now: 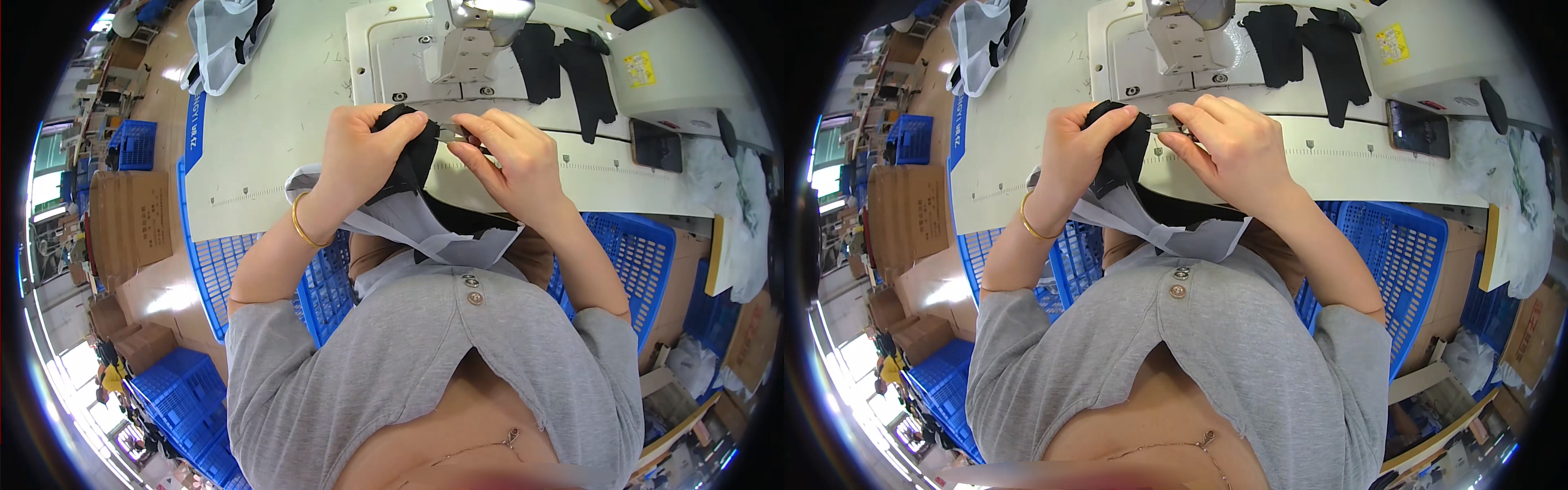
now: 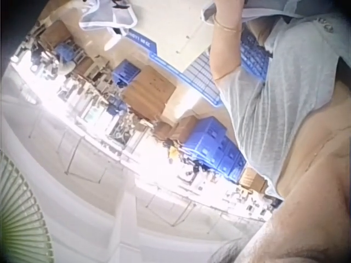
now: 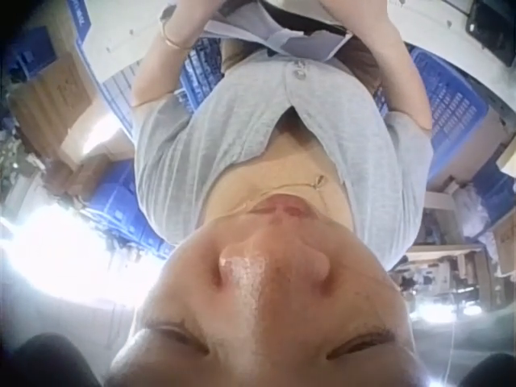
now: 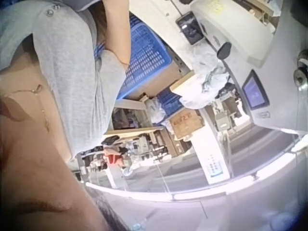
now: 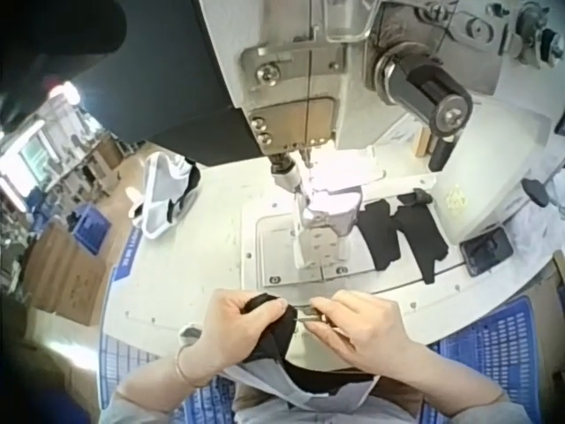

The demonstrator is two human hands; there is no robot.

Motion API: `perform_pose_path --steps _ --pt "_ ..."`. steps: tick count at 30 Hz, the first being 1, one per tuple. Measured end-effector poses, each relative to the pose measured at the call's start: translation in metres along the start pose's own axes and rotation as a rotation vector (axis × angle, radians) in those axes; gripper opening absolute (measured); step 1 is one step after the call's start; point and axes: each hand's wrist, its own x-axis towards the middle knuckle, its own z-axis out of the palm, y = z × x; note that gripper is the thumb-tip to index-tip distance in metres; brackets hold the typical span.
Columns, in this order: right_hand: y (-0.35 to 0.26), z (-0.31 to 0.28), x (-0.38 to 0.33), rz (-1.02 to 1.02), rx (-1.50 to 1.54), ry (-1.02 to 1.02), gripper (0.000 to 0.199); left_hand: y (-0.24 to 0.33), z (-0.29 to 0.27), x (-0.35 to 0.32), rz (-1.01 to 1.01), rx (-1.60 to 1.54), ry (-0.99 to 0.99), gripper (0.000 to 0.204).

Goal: Stitching black material onto shoe uppers using an industrial sewing machine.

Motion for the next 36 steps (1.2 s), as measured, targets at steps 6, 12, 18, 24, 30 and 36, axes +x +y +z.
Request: perform_pose_path --steps 6,12,18,24,30,36 --pt "0.008 0.003 0.004 -0.073 0.186 0.006 0.026 0.000 0.002 0.002 -0.025 -0.069 -0.033 0.020" --pt "0.010 0.002 0.002 -0.006 0.328 -0.069 0.021 0.003 0.006 0.002 -0.035 -0.164 -0.061 0.026" --pt "0.005 -0.003 -0.005 0.461 0.747 0.039 0.015 0.002 0.006 0.001 0.011 -0.156 -0.056 0.027" --pt "-0.017 0.004 0.003 0.644 0.867 -0.047 0.012 0.009 0.007 0.001 0.064 -0.125 -0.024 0.019" --pt "0.005 0.011 0.012 0.769 1.247 -0.043 0.008 0.007 -0.009 0.007 -0.096 0.095 -0.396 0.026" --pt "-0.001 -0.011 0.014 0.609 0.857 -0.038 0.017 -0.003 -0.004 0.007 -0.140 -0.121 -0.197 0.024"
